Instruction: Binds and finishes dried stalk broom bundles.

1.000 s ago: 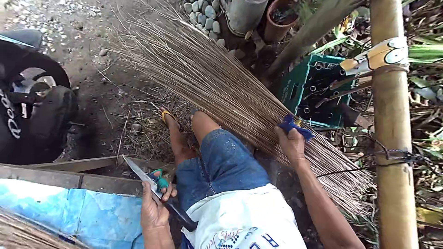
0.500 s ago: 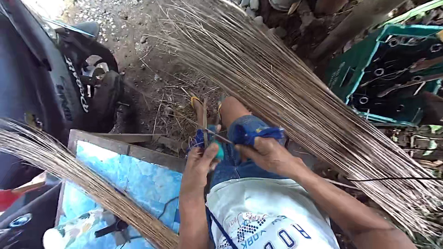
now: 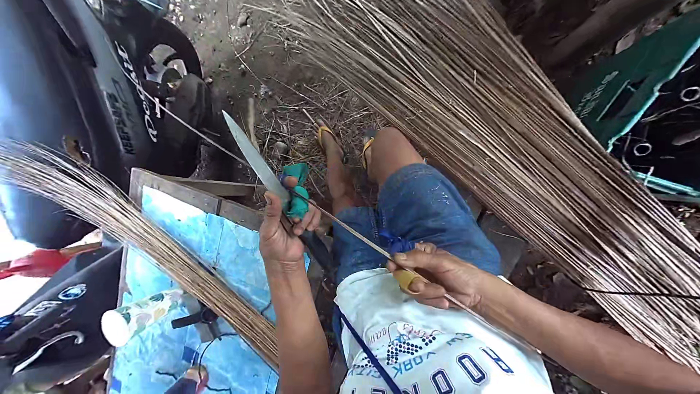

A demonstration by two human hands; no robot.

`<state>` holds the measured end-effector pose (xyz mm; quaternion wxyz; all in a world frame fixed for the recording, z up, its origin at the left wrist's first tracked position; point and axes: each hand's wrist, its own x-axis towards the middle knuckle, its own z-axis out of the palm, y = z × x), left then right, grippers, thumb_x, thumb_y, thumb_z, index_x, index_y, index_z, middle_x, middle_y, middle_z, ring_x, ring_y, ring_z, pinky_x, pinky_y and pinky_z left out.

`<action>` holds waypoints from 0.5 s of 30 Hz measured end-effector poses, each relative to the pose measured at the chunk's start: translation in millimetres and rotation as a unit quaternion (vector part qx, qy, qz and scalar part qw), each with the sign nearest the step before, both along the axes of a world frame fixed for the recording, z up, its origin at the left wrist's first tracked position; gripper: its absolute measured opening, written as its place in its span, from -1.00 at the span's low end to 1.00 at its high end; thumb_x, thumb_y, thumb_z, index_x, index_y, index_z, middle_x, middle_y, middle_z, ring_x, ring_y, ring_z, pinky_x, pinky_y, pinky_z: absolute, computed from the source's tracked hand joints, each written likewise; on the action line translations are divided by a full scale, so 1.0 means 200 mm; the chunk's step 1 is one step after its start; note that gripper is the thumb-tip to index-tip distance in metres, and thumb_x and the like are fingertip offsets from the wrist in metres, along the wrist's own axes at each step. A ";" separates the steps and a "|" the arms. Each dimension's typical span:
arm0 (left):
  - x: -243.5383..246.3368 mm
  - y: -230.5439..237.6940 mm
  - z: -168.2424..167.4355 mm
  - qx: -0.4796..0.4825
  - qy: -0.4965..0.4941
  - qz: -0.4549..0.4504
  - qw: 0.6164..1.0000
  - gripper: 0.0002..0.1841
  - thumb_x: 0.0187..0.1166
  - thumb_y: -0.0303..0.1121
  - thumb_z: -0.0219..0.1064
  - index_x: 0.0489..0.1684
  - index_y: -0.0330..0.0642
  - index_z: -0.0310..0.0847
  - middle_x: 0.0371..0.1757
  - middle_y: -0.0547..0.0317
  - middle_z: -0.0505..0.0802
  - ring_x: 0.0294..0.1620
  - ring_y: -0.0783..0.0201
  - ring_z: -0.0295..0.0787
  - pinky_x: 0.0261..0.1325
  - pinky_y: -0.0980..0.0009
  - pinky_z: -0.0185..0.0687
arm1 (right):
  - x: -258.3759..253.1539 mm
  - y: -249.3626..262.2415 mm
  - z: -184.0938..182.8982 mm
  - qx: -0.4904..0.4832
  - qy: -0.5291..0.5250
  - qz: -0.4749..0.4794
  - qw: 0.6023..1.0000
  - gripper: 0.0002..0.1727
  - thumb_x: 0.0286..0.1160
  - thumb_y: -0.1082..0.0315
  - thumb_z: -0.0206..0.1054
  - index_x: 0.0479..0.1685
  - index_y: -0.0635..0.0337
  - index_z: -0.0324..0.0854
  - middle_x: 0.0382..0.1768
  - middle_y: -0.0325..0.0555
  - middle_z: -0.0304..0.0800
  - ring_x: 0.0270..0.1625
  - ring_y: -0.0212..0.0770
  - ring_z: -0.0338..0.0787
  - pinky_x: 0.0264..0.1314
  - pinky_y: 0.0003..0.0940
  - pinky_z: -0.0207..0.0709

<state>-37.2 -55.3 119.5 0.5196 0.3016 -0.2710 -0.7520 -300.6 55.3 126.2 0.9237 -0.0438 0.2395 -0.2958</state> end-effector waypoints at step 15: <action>-0.21 0.22 0.15 -0.006 -0.277 -0.183 0.943 -0.78 0.42 -0.13 0.54 -0.06 0.16 0.73 -0.36 0.68 0.83 -0.45 0.75 0.66 -0.36 0.71 0.60 | -0.06 -0.09 0.06 -0.125 0.188 -0.070 0.972 -0.69 0.79 0.24 0.07 -0.21 0.00 0.74 -0.71 -0.48 0.64 -0.78 -0.62 0.55 -0.75 -0.69 0.50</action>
